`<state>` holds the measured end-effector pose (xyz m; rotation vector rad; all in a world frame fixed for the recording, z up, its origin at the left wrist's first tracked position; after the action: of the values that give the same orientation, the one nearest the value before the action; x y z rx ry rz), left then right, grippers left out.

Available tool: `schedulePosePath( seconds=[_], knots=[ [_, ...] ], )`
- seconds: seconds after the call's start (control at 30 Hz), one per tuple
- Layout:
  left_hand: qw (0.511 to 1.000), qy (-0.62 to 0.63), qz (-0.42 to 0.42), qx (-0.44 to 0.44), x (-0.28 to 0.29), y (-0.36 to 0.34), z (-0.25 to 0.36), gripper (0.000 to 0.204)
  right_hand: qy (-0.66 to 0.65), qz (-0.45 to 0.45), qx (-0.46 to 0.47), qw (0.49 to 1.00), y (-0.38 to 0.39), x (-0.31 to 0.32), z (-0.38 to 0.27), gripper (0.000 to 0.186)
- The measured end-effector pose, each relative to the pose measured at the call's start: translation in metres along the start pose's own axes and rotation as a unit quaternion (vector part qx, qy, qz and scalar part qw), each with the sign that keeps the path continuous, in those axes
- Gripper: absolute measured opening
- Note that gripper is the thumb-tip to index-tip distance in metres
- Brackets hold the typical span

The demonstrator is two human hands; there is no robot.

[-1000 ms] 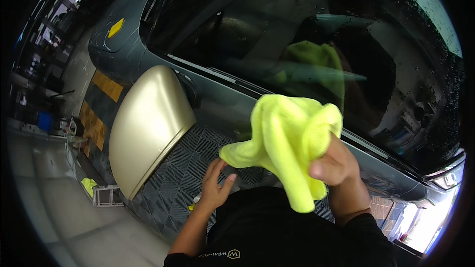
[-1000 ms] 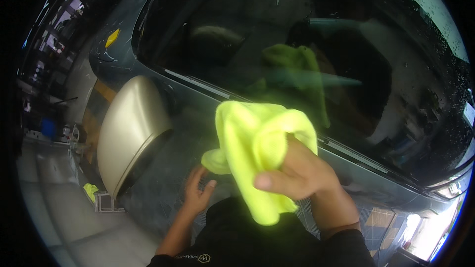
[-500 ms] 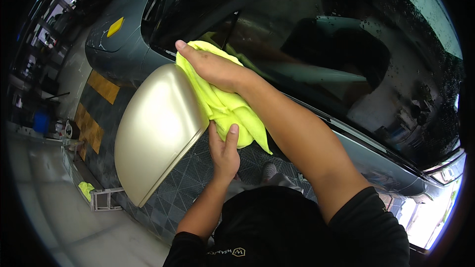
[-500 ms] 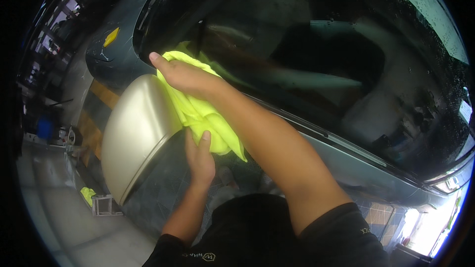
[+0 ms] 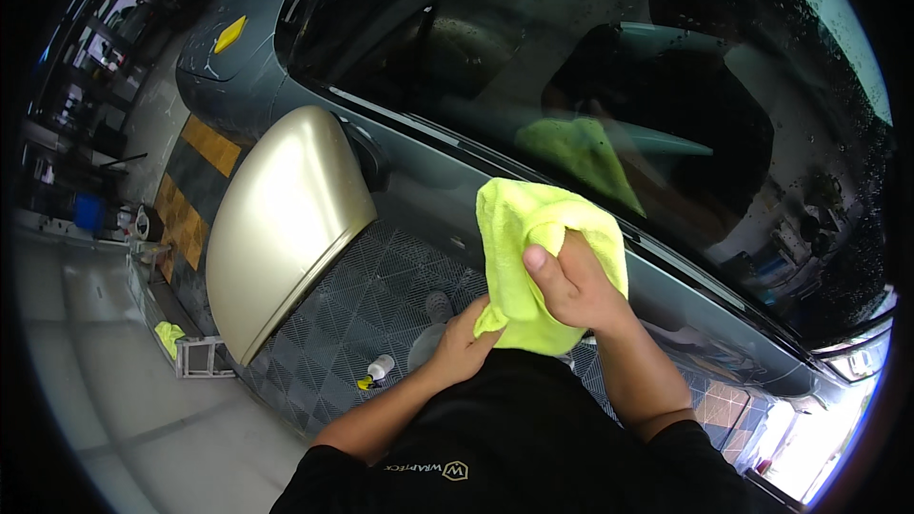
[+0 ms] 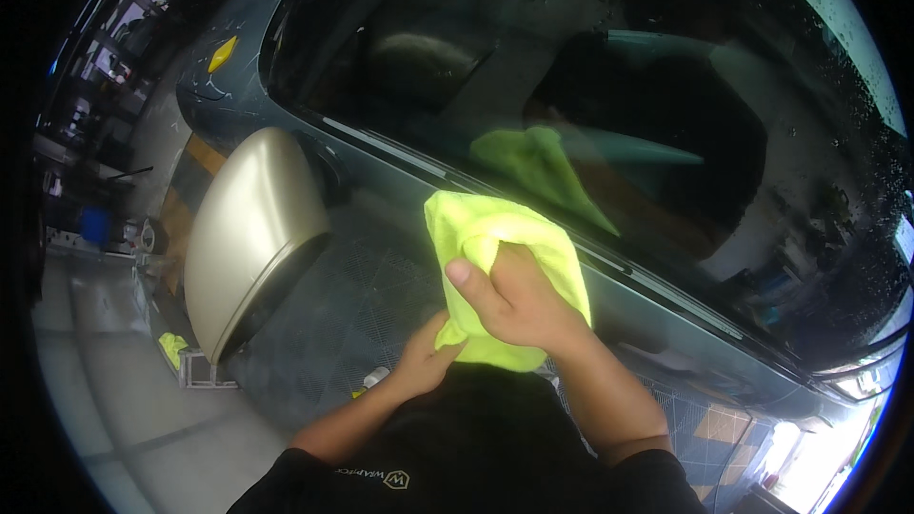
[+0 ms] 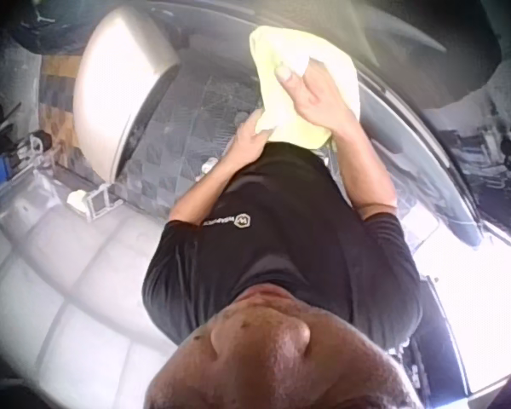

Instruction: The person applies a protective film to the side of a car, using a yellow squeegee to smooth the surface and a metal blade to trim excess material along the door edge and side mirror. They wipe the area with a cloth and use a spray bottle to apply liquid during the process.

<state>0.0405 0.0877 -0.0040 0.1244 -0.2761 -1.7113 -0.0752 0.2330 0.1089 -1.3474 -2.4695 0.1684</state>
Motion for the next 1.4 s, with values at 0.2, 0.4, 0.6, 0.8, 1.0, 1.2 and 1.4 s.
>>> schedulePosePath(
  seconds=[0.2, 0.4, 0.6, 0.8, 1.0, 1.2, 1.4],
  knots=[
    [0.976, -0.006, 0.176, 0.129, 0.04, -0.013, 0.012, 0.035, -0.028, 0.052, -0.077, 0.995, -0.101, -0.071, 0.03, 0.068],
    [0.967, -0.021, 0.253, 0.027, 0.074, 0.0, 0.017, 0.034, -0.109, 0.153, -0.058, 0.981, -0.119, -0.074, 0.02, 0.07],
    [0.981, -0.015, 0.147, 0.128, 0.064, 0.029, -0.04, 0.039, -0.04, 0.087, 0.104, 0.99, 0.019, -0.035, 0.025, 0.044],
    [0.979, -0.012, 0.182, 0.089, 0.064, 0.01, -0.04, 0.037, 0.044, 0.031, -0.095, 0.994, -0.057, -0.085, 0.045, 0.038],
    [0.957, 0.186, 0.18, 0.133, 0.109, 0.048, -0.072, 0.04, -0.079, 0.032, -0.109, 0.99, -0.035, -0.162, 0.075, 0.036],
    [0.832, 0.52, 0.081, 0.175, 0.169, 0.082, -0.14, 0.047, 0.08, -0.369, -0.085, 0.922, 0.056, -0.291, 0.111, 0.035],
    [0.849, 0.476, 0.222, 0.053, 0.323, 0.083, -0.184, 0.024, 0.17, -0.328, 0.024, 0.929, 0.013, -0.358, 0.089, 0.051]
  ],
)
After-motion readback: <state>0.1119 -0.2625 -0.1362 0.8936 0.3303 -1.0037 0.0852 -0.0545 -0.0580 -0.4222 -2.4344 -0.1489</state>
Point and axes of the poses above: each hand's wrist, its own y-axis away from the middle knuckle, its own x-axis out of the back of the hand, z = x × y, the point moved 3 cm from there along -y, towards the middle knuckle, and after that the axes turned 4 degrees about x, right-handed, at the moved point
